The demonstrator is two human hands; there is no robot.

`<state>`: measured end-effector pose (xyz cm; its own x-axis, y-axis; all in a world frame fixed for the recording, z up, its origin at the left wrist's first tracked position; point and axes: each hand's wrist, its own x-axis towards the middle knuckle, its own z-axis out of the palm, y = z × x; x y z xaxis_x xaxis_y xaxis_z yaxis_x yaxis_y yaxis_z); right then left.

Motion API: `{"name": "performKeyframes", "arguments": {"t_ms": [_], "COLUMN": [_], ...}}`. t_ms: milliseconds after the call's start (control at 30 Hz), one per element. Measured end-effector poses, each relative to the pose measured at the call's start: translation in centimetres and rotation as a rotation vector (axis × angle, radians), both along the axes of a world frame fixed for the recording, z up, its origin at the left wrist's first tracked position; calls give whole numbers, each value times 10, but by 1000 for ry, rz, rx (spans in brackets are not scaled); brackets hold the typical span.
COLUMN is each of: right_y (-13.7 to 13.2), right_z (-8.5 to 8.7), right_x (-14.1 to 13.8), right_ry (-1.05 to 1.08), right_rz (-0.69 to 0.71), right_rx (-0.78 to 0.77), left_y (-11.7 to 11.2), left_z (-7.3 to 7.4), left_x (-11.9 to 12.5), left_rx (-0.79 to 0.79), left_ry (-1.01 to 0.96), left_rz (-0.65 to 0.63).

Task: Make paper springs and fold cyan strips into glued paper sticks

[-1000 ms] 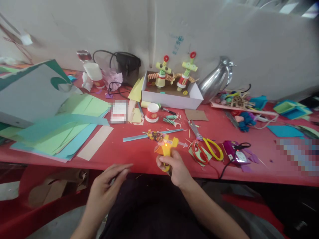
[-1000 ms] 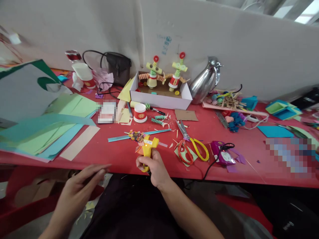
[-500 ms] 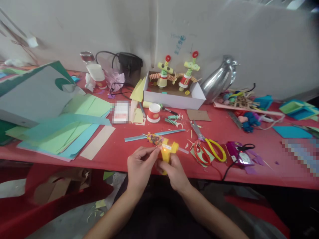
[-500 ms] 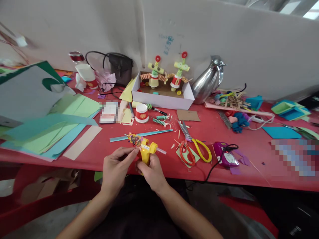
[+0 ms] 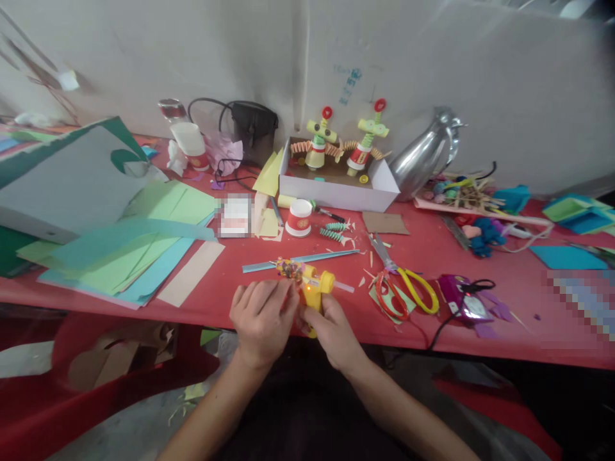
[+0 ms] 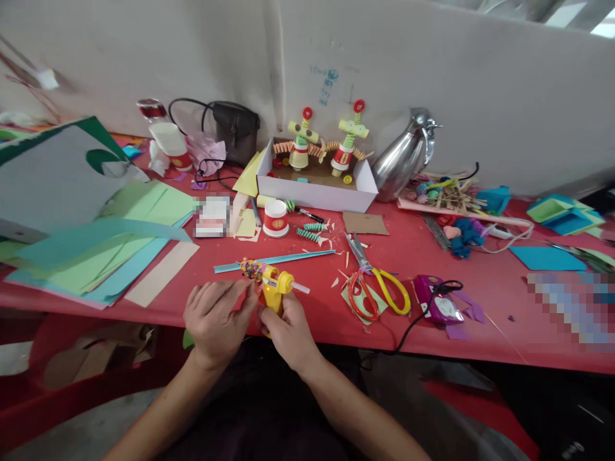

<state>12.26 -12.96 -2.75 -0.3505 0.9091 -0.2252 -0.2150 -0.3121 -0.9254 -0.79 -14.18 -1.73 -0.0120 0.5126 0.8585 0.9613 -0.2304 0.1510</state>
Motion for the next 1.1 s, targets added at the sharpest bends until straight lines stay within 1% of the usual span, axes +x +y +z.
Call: {"name": "performKeyframes", "arguments": {"t_ms": [67, 133, 233, 300, 367, 467, 533, 567, 700, 900, 1000, 1100], "right_y": [-1, -1, 0, 1, 3, 3, 3, 3, 2, 1, 0, -2], "right_z": [4, 6, 7, 8, 8, 9, 10, 10, 11, 13, 13, 13], "right_x": [0, 1, 6, 9, 10, 6, 3, 2, 1, 0, -1, -1], "right_ry": [-5, -25, -35, -18, 3, 27, 52, 64, 97, 106, 109, 115], "right_rz": [14, 12, -37, -61, -65, -71, -80, -79, -49, -41, -41, -35], "right_rx": [-5, -7, -24, -42, -60, -116, -156, -166, -177, -177, -161, -145], "left_y": [0, 1, 1, -2, -6, -10, -10, -9, -6, -4, -4, -3], "left_z": [2, 5, 13, 20, 24, 24, 20, 17, 13, 15, 13, 10], "left_x": [-7, -19, -39, -46, -43, -28, -18, -15, -14, -21, -21, -20], "left_rx": [-8, 17, 48, -9, -79, -120, -108, -93, -73, -73, -78, -49], "left_ry": [19, 6, -110, -204, -191, 47, 191, 229, 268, 345, 364, 351], "left_rz": [22, 77, 167, 137, 53, -63, -102, -106, -86, -149, -178, -163]}}
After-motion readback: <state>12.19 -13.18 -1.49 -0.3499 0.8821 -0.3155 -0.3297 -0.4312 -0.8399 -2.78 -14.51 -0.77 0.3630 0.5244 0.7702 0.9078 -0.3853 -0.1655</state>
